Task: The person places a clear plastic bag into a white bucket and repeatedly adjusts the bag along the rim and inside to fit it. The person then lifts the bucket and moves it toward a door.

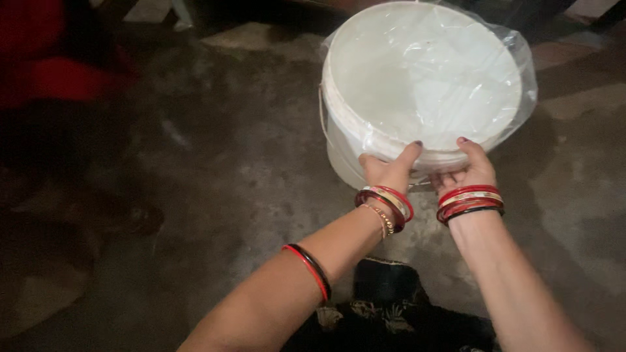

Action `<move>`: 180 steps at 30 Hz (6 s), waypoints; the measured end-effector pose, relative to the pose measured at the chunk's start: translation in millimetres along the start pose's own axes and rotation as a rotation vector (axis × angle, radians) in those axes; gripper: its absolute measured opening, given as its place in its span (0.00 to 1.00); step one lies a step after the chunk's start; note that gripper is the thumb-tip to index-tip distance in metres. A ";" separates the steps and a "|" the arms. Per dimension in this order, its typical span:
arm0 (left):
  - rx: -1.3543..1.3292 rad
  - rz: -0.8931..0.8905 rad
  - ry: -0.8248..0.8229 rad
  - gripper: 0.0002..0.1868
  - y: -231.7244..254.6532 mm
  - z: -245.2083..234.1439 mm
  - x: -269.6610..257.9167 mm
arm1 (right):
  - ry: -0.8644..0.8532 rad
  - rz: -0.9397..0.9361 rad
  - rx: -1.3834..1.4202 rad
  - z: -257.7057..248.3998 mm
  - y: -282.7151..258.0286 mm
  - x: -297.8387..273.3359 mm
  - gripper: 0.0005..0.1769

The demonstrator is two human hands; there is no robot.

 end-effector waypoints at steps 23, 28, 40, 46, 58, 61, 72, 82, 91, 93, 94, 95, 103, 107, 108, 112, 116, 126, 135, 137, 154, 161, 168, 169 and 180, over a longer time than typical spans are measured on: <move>0.127 -0.019 -0.052 0.49 -1.7 -19.1 -21.1 | -0.167 -0.010 -0.100 -12.5 -11.4 -4.6 0.38; -0.104 0.124 -0.239 0.43 -16.7 -21.3 -6.7 | -0.091 0.084 -0.266 -10.9 -17.7 -20.6 0.54; 0.018 0.109 -0.231 0.43 -18.5 -28.4 -4.7 | -0.111 0.150 -0.295 -11.5 -25.0 -13.6 0.63; 0.005 0.106 -0.242 0.43 -16.3 -28.3 -4.7 | -0.065 0.141 -0.316 -13.0 -23.1 -18.7 0.61; 0.338 0.129 -0.375 0.41 3.0 -52.3 -18.7 | -0.094 0.047 -0.155 -22.2 -5.4 7.8 0.44; 0.886 -0.053 -0.403 0.39 23.9 -62.9 -39.3 | -0.111 0.018 -0.035 -23.3 3.1 14.9 0.40; 1.708 1.564 0.093 0.46 52.9 -32.3 -50.9 | -0.142 -0.062 0.036 -29.0 4.8 17.4 0.39; 1.712 1.668 -0.089 0.32 56.1 -57.9 -3.3 | -0.110 -0.004 -0.071 -21.1 -9.9 -23.1 0.46; 1.643 1.690 -0.110 0.32 60.5 -59.5 -8.6 | -0.120 -0.112 -0.001 -59.4 75.2 -23.3 0.17; 1.598 1.696 -0.089 0.30 58.9 -58.4 -9.4 | -0.250 -0.062 -0.003 -48.9 84.5 -39.5 0.16; 1.606 1.674 -0.107 0.30 58.5 -57.6 -9.6 | -0.279 -0.056 0.031 -43.1 81.0 -43.9 0.16; 1.616 1.648 -0.124 0.30 58.0 -57.8 -10.2 | -0.309 -0.047 0.065 -35.6 77.5 -47.2 0.15; 1.565 1.532 -0.142 0.28 56.6 -52.7 -22.3 | -0.210 0.205 0.453 -15.7 64.2 -54.9 0.15; 1.557 1.381 -0.188 0.34 59.0 -44.9 -34.0 | -0.235 0.273 0.476 -15.9 56.3 -50.3 0.15; 1.546 1.343 -0.210 0.36 59.4 -44.2 -35.6 | -0.243 0.296 0.477 -16.5 54.4 -47.4 0.14; 1.497 1.410 -0.203 0.34 56.8 -47.2 -35.8 | -0.298 0.358 0.434 -18.9 54.7 -44.5 0.18; 1.534 1.489 -0.134 0.34 50.8 -46.5 -23.6 | -0.385 0.376 0.311 -17.1 49.9 -36.8 0.22; 1.555 1.610 -0.049 0.26 39.1 -45.5 -2.3 | -0.364 0.316 0.083 -21.4 49.4 -27.5 0.19; 1.467 1.731 -0.011 0.20 41.0 -43.9 0.7 | -0.228 -0.006 0.127 -45.1 65.1 -11.6 0.08; 1.448 1.742 -0.006 0.18 41.3 -43.6 0.2 | -0.194 0.012 0.161 -47.1 61.8 -10.2 0.10; 1.437 1.552 -0.045 0.16 40.3 -35.6 -7.1 | -0.235 0.243 0.367 -14.0 13.6 -44.3 0.36; 1.372 1.610 0.037 0.14 38.5 -38.7 -6.8 | -0.305 0.274 0.332 -13.2 22.7 -42.1 0.28; 1.354 1.638 0.064 0.12 35.9 -36.0 -3.9 | -0.315 0.227 0.240 -18.6 27.5 -34.6 0.29; 1.353 1.634 0.060 0.12 36.0 -35.0 -3.3 | -0.316 0.230 0.239 -18.3 26.5 -31.6 0.28; 1.431 1.613 0.049 0.10 35.7 -31.2 -10.3 | -0.126 0.210 0.310 -14.9 54.0 -45.5 0.27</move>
Point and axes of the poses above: each hand's wrist, its own x-axis towards the middle knuckle, its own z-axis out of the palm, y = z × x, the point moved 1 cm from there along x, towards the middle knuckle, and after that the axes turned 11 degrees about -z, right-handed, at the moved point
